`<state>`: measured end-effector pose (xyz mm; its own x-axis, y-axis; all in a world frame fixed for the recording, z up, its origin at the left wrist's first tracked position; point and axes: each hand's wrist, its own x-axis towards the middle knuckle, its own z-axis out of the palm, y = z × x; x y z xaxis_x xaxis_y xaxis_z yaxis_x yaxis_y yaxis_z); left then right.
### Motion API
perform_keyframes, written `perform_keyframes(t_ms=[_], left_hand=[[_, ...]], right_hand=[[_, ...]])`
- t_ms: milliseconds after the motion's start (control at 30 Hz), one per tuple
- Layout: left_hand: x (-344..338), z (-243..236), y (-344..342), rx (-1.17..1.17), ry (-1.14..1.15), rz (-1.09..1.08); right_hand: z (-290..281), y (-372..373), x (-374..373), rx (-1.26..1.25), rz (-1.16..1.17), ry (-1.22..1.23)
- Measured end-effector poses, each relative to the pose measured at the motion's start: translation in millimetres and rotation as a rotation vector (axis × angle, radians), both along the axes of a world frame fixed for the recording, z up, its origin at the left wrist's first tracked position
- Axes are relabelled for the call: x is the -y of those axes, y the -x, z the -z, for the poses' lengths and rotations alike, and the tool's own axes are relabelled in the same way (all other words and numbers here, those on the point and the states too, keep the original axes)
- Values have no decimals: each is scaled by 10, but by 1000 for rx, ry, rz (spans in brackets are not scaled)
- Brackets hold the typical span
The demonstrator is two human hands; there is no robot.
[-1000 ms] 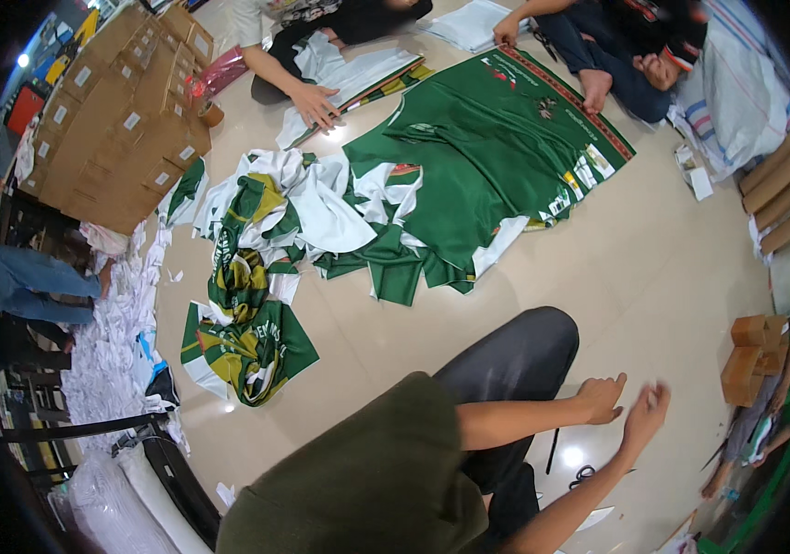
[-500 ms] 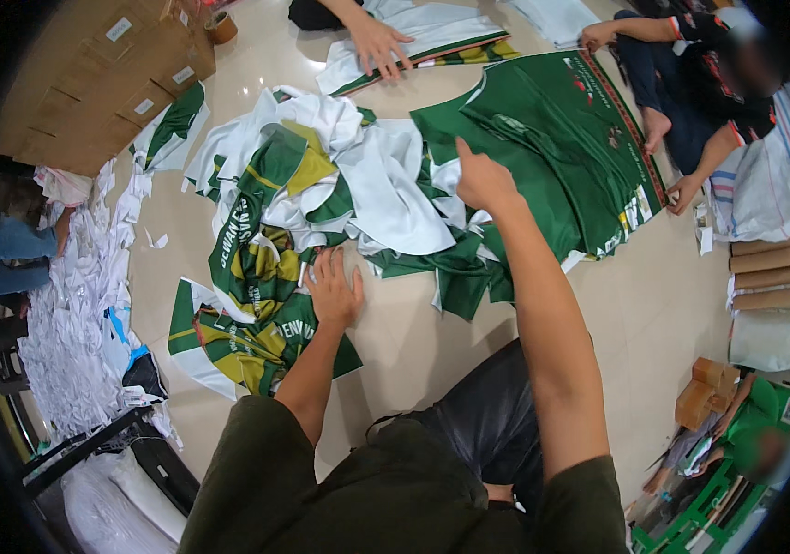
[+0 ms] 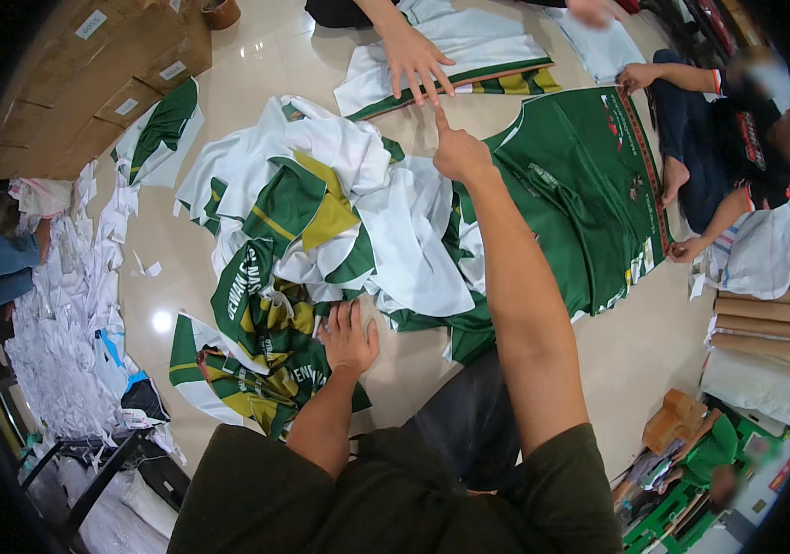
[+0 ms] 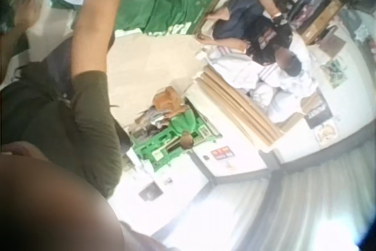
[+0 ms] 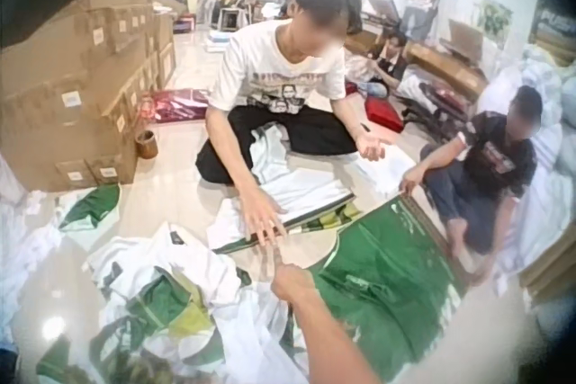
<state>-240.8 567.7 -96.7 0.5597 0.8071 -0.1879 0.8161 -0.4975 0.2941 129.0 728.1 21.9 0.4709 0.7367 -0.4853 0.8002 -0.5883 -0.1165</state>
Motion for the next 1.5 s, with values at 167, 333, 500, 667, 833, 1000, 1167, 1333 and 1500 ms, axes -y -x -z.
perform_keyframes(t_ms=[167,333,500,667,833,1000,1167,1333,1500], left_hand=[[-5,-14,47,0,-7,-2],[-34,-101,-56,14,78,16],[59,-77,21,12,137,2],[-65,-105,34,38,16,8],[51,-88,11,96,-97,27],[-24,-286,4,184,-115,93],[-64,-181,44,238,-121,138],[-85,132,22,231,-132,188],[-40,59,-187,273,-145,174]], right_hand=[[-21,0,-16,5,2,-29],[81,-118,102,112,-18,-130],[190,41,451,36,43,-213],[-81,575,1869,8,185,-386],[-227,1004,3964,366,464,-682],[414,1544,4979,-150,1263,-685],[58,1608,4797,-340,1368,-403],[51,1848,4970,-200,1323,-311],[122,2046,5017,-17,1295,-620]])
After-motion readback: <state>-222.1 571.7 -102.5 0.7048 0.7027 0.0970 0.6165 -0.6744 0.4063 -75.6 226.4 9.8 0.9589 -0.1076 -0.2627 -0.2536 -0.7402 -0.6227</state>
